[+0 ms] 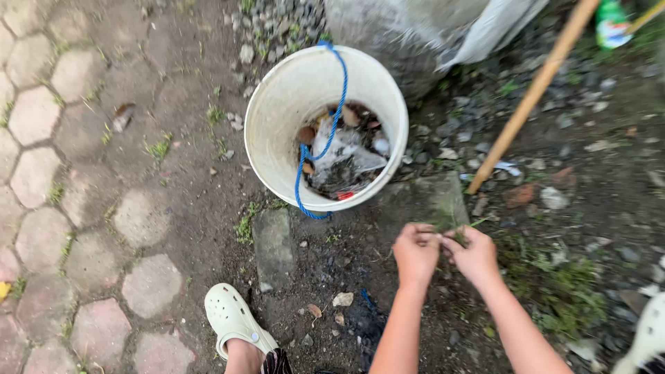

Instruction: The person picks weeds and small debris from the ground and places them into a white bucket.

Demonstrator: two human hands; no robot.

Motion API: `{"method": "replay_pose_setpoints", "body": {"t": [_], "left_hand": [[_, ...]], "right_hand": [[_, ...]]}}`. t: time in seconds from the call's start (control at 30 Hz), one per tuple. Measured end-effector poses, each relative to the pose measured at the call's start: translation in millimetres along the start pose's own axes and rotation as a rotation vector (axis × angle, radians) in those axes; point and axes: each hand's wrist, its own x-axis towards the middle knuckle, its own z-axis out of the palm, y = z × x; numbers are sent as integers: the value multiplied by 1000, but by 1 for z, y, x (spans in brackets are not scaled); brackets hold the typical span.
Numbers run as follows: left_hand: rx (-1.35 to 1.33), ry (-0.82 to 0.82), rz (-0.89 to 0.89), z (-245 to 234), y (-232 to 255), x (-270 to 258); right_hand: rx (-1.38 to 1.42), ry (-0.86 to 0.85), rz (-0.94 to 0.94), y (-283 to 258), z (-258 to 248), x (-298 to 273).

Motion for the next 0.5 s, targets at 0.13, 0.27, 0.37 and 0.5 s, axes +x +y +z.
{"method": "replay_pose_setpoints", "body": {"t": [0.13, 0.27, 0.37, 0.5], "left_hand": [[193, -84, 80, 41, 36, -47], [465, -47, 272, 80, 46, -78], [189, -178, 141, 98, 60, -98], [211, -227, 153, 97, 110, -131]], "right_hand": [[13, 27, 140, 5, -72, -16], [43, 68, 183, -8, -133, -37], [-5, 57, 271, -58, -171, -67], [-129, -11, 176, -84, -207, -77]]}}
